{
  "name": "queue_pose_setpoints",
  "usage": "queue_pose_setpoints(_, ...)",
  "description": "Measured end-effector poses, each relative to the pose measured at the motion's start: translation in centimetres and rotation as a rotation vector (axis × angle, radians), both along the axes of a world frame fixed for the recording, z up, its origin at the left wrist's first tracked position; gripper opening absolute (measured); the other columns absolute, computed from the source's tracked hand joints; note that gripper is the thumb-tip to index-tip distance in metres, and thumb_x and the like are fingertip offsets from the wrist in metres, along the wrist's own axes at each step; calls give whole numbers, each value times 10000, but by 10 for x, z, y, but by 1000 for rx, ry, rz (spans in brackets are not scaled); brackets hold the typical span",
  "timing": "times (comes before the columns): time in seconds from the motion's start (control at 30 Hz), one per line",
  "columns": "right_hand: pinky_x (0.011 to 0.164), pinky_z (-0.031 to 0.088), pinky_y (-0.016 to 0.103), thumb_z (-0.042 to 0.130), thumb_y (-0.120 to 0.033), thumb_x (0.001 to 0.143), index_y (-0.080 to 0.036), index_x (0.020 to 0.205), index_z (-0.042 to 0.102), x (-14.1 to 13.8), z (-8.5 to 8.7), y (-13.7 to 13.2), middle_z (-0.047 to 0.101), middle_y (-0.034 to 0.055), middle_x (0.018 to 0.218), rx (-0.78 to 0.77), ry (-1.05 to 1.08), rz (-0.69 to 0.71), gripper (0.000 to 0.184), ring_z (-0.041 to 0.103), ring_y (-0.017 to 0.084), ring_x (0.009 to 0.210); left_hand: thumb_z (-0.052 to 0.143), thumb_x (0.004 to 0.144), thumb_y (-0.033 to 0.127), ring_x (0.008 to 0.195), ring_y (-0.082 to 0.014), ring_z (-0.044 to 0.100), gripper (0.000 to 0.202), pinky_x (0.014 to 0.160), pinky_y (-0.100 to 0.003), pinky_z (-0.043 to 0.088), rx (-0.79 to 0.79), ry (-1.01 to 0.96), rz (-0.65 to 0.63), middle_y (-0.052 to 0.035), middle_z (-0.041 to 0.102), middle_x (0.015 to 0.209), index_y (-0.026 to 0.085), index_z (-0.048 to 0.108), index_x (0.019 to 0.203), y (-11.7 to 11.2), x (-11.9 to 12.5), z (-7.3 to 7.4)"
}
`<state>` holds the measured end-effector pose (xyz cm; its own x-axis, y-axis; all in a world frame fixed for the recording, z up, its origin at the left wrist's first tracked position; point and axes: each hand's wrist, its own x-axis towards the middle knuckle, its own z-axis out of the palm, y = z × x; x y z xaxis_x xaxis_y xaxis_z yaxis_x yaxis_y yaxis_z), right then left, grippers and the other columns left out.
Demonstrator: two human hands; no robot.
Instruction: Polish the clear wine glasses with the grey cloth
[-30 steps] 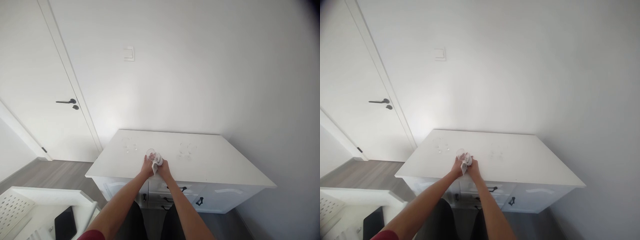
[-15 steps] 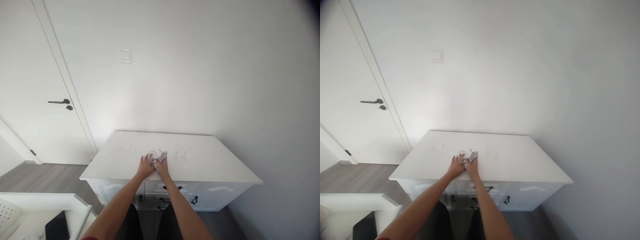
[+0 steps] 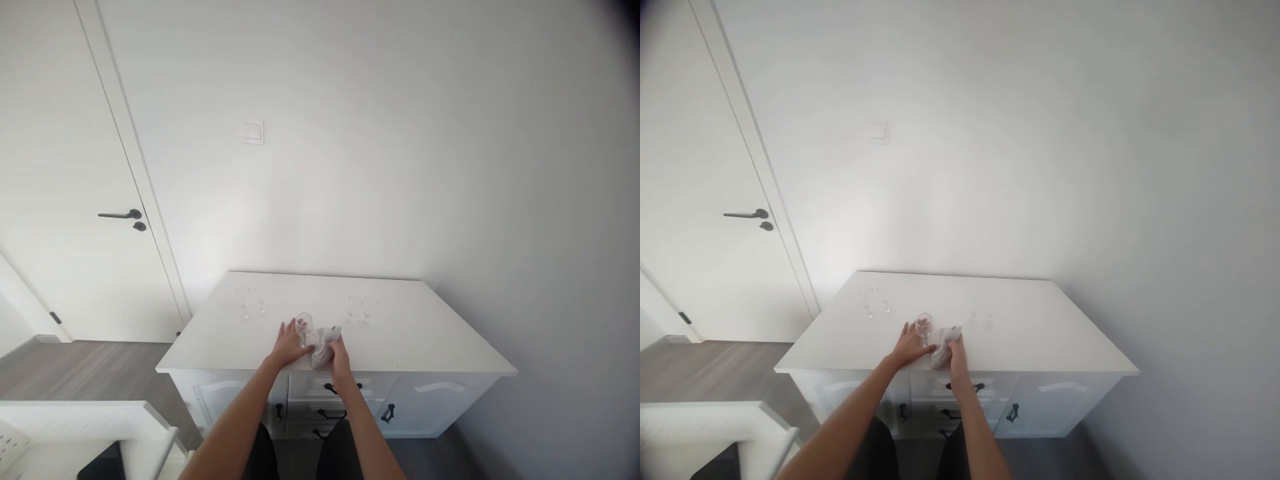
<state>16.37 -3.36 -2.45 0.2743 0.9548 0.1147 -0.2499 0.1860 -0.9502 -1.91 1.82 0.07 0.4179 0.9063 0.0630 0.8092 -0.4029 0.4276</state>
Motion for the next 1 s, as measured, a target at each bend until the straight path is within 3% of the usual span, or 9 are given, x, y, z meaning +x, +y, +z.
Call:
queue_pose_setpoints(0.13, 909, 558, 372, 740, -479, 791, -217, 1158, 665, 2, 5, -13, 757, 95, 1136, -82, -13, 35, 458, 697, 290, 1106, 675, 845, 626, 1616, -350, 223, 865, 1314, -589, 100, 57, -67, -8, -169, 347, 1699, 206, 457, 1569, -14, -10, -18)
queue_pose_setpoints(0.33, 900, 551, 394, 714, -548, 815, -198, 1152, 716, -1, 16, -22, 735, 114, 1152, -44, -300, -49, 486, 688, 301, 1043, 577, 949, 445, 1543, -335, 393, 650, 1278, -546, 297, 130, -387, 182, -191, 459, 1622, 166, 473, 1527, -40, -16, -38)
queue_pose_setpoints(0.4, 843, 555, 383, 724, -579, 788, -185, 1123, 736, -2, 20, -22, 685, 141, 1196, -74, -383, -131, 517, 677, 294, 982, 535, 986, 468, 1498, -315, 457, 600, 1228, -530, 390, 212, -546, 275, -166, 505, 1579, 211, 464, 1523, -47, -16, -29)
queue_pose_setpoints(0.5, 826, 549, 387, 720, -596, 770, -166, 1053, 733, -4, 29, -19, 621, 175, 1240, -101, -411, -290, 515, 655, 284, 953, 654, 919, 571, 1523, -330, 410, 781, 1215, -536, 409, 365, -670, 388, -166, 444, 1603, 245, 373, 1571, -51, -14, 6)
queue_pose_setpoints(0.6, 851, 545, 379, 663, -576, 834, -189, 1101, 697, -12, 42, -15, 677, 142, 1187, -111, -230, -245, 472, 662, 292, 1034, 747, 833, 614, 1574, -365, 302, 997, 1219, -576, 384, 373, -605, 325, -152, 290, 1703, 294, 250, 1635, -43, -7, 50)
queue_pose_setpoints(0.7, 859, 548, 349, 673, -531, 845, -214, 1178, 671, -26, 52, -10, 729, 103, 1184, -102, 26, -128, 459, 676, 280, 1096, 789, 789, 603, 1560, -400, 314, 963, 1207, -610, 369, 282, -415, 197, -79, 249, 1740, 390, 335, 1611, -28, 5, 80)
queue_pose_setpoints(0.8, 831, 553, 336, 717, -533, 811, -220, 1162, 674, -39, 52, -6, 748, 89, 1162, -114, 124, -106, 472, 689, 271, 1072, 747, 835, 550, 1442, -389, 488, 742, 1130, -576, 450, 154, -286, 143, -73, 455, 1641, 386, 503, 1516, -15, 15, 89)
queue_pose_setpoints(0.9, 835, 565, 354, 739, -572, 792, -226, 1098, 682, -42, 43, -4, 761, 75, 1081, -94, 126, -116, 466, 700, 266, 1027, 675, 891, 453, 1114, -290, 698, 407, 994, -472, 542, 101, -275, 164, -72, 720, 1290, 313, 672, 1274, -11, 19, 83)
queue_pose_setpoints(1.0, 880, 573, 376, 727, -575, 809, -247, 1078, 673, -40, 31, -4, 761, 74, 1088, -65, 153, -228, 428, 702, 259, 1052, 631, 916, 497, 903, -220, 719, 283, 875, -410, 590, 104, -524, 253, -54, 735, 1061, 264, 659, 1073, -13, 21, 68)
